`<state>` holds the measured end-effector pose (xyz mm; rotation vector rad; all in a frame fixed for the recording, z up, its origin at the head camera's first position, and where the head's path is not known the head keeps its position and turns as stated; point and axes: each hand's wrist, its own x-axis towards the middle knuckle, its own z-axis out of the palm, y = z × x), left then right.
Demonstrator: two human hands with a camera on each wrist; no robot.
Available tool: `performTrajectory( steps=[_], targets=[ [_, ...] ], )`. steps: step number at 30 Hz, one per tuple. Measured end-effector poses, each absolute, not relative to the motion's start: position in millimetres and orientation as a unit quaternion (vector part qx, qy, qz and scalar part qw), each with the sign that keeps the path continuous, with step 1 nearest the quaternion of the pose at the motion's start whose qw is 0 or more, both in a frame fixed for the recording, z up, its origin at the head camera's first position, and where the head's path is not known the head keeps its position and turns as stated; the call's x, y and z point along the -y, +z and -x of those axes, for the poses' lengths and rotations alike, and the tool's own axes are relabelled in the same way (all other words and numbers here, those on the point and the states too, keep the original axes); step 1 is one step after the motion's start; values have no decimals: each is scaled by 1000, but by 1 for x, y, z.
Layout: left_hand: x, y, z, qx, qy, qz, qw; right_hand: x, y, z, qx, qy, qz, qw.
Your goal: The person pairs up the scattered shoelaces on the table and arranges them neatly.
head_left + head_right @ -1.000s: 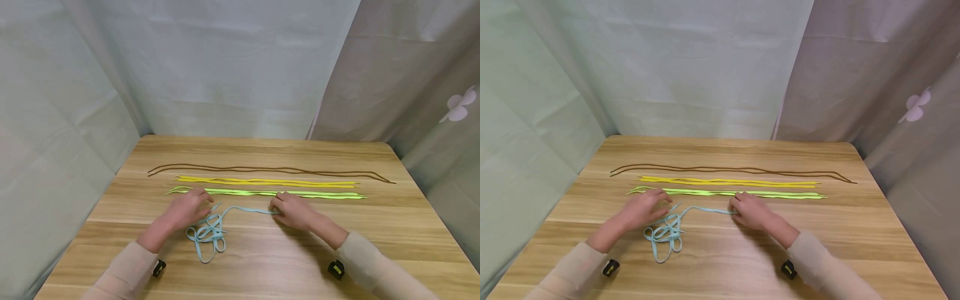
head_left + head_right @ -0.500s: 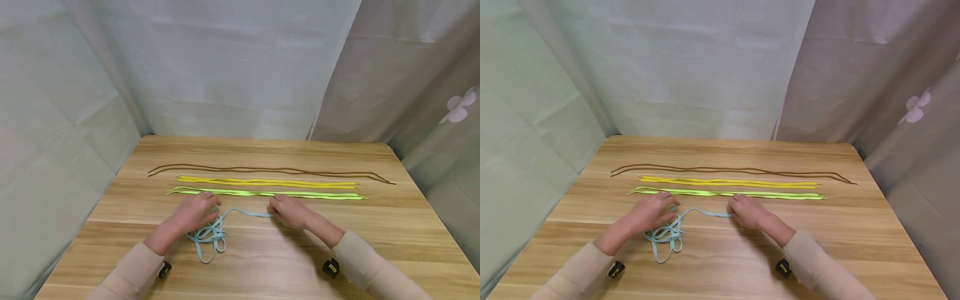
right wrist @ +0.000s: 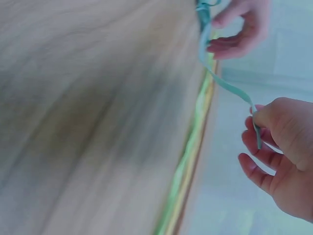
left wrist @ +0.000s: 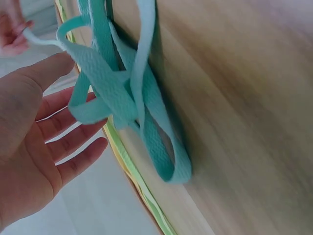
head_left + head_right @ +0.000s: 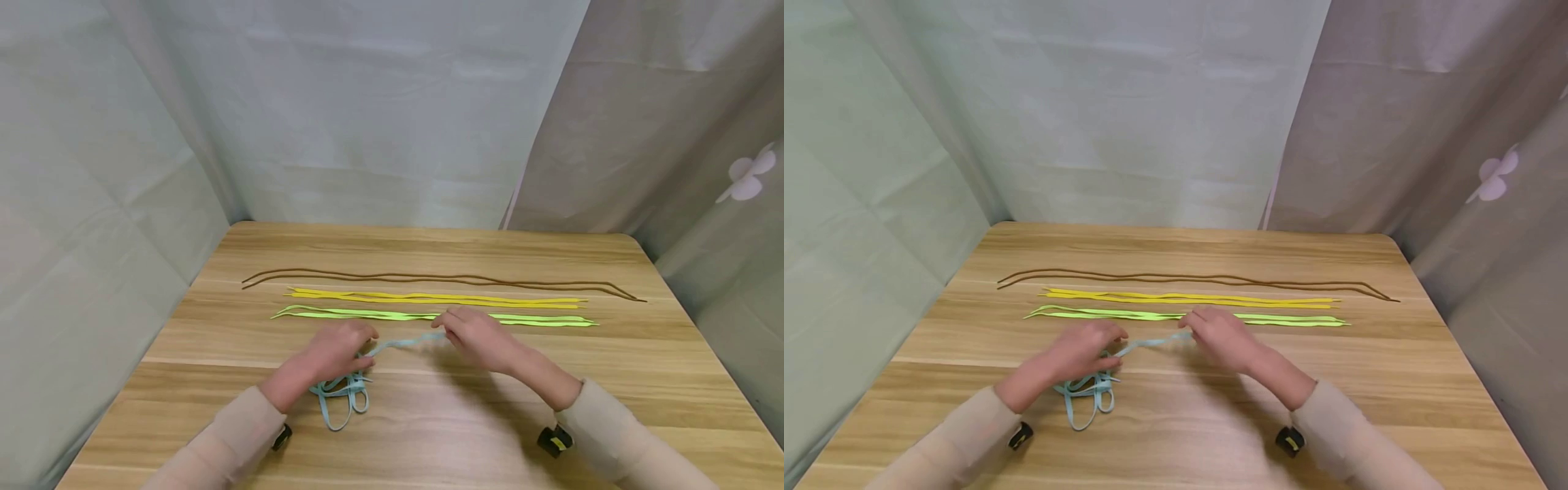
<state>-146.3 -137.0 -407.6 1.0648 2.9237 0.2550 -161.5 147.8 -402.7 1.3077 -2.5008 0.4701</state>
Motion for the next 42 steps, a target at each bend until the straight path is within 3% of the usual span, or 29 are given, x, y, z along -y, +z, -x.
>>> performTrajectory(
  steps=[5,13,29,42],
  targets=[
    [131,-408,146,-929,67,-363,15,-150,-386,160,849,168,-457,204],
    [129,-408,144,-913,95,-396,2,-159,-373,163,844,183,-437,251],
    [165,-402,123,-914,165,-370,-13,-213,-389,168,885,172,-370,224],
    [178,-392,113,-924,151,-350,-25,-260,-394,168,894,187,-324,247]
  ],
)
